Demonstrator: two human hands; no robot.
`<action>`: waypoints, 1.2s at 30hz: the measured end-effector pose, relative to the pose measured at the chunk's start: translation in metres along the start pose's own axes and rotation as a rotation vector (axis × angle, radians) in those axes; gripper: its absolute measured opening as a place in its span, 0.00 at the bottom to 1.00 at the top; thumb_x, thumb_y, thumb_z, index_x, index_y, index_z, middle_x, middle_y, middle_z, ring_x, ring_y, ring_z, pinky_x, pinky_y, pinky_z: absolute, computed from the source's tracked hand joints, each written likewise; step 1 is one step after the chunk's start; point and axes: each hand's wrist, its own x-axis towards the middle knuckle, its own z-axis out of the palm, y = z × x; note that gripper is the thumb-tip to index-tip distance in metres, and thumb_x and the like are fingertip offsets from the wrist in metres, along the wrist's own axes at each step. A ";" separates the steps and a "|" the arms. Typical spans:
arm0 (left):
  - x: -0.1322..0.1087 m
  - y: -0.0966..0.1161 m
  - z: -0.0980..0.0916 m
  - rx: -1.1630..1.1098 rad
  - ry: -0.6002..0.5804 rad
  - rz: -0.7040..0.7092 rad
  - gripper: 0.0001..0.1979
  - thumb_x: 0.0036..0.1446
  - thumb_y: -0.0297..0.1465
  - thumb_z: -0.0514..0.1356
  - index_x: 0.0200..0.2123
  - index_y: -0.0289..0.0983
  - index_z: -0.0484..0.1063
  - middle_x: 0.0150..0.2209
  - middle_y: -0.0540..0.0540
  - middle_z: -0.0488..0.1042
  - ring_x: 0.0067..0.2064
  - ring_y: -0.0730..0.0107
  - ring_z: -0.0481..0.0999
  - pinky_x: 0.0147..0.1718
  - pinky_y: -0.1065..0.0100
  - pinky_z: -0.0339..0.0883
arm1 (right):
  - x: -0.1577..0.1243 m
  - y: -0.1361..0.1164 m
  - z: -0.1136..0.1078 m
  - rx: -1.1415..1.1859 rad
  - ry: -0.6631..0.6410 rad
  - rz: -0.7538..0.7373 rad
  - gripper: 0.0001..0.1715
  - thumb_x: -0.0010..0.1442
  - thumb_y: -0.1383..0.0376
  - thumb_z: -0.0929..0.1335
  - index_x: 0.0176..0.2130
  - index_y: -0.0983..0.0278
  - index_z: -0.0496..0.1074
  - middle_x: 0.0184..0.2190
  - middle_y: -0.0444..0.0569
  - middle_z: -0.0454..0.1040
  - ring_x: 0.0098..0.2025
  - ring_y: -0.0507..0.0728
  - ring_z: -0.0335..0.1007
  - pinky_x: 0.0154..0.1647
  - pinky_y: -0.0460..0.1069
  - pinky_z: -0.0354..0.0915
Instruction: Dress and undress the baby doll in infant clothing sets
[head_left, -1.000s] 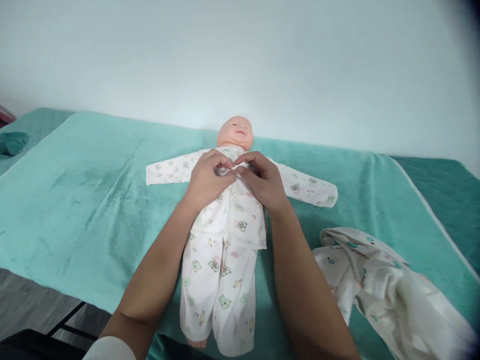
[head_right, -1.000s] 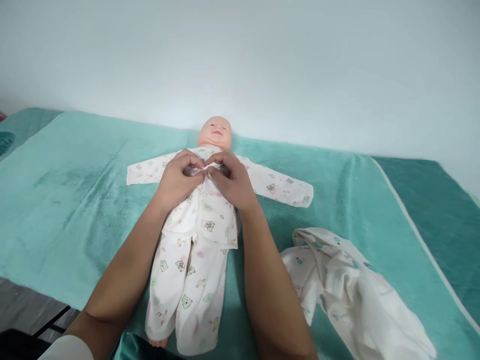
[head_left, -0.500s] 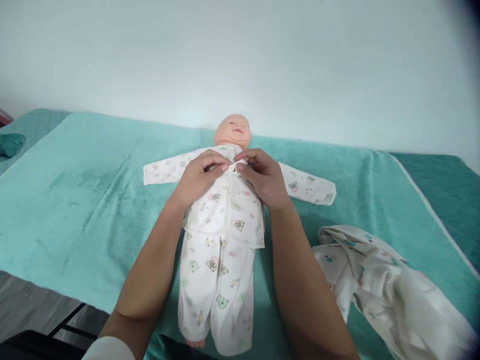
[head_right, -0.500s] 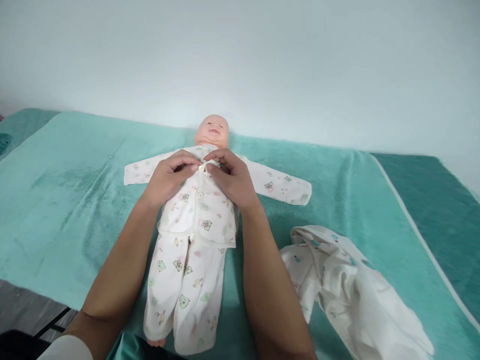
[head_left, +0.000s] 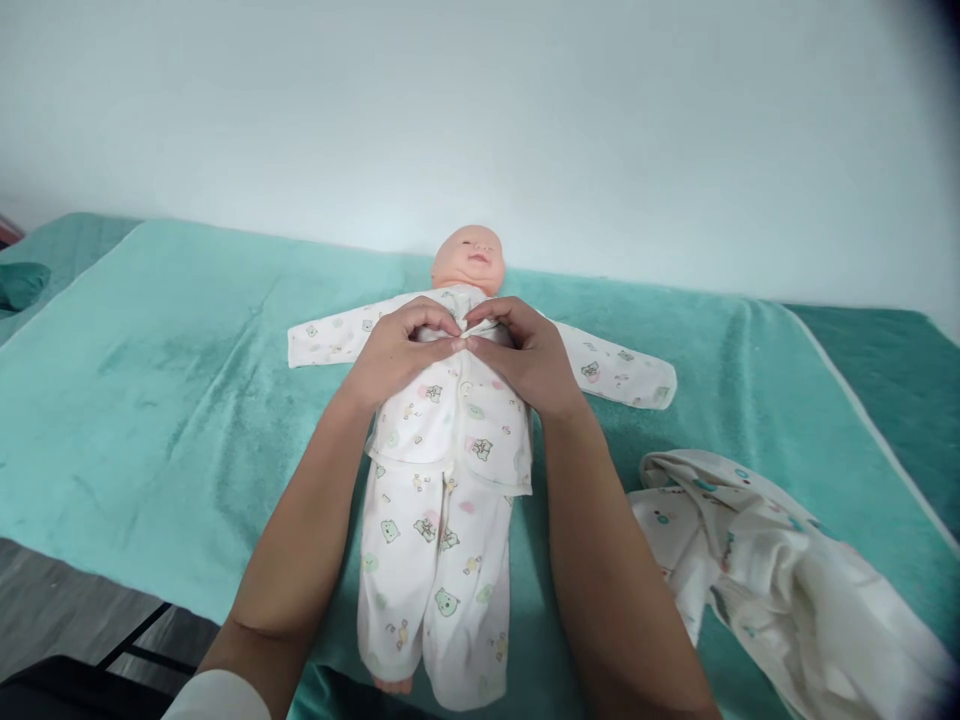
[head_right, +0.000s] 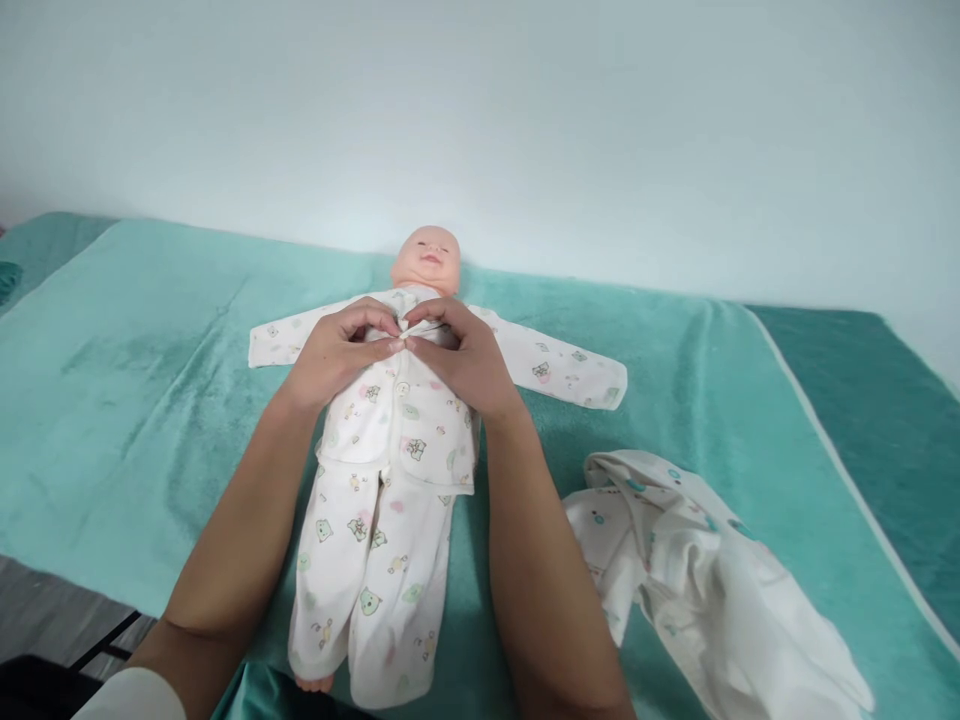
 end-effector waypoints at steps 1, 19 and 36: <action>0.000 0.000 0.000 -0.011 -0.014 -0.001 0.08 0.55 0.36 0.72 0.33 0.40 0.80 0.43 0.47 0.76 0.45 0.68 0.74 0.45 0.65 0.66 | 0.000 0.000 0.000 -0.007 0.002 -0.005 0.12 0.57 0.57 0.77 0.42 0.55 0.79 0.41 0.45 0.77 0.35 0.54 0.64 0.33 0.50 0.62; 0.001 -0.001 0.004 0.023 0.064 -0.002 0.06 0.59 0.36 0.69 0.38 0.42 0.81 0.42 0.48 0.78 0.43 0.69 0.73 0.44 0.65 0.65 | 0.002 0.001 0.003 0.035 0.090 0.021 0.10 0.55 0.64 0.75 0.39 0.57 0.76 0.42 0.43 0.78 0.43 0.56 0.71 0.45 0.53 0.67; -0.001 0.011 0.012 0.189 0.049 0.010 0.06 0.59 0.35 0.68 0.37 0.41 0.77 0.41 0.48 0.77 0.44 0.68 0.72 0.44 0.65 0.66 | 0.002 0.007 -0.002 0.117 0.013 -0.010 0.15 0.57 0.53 0.77 0.41 0.56 0.76 0.41 0.45 0.78 0.43 0.57 0.73 0.45 0.54 0.69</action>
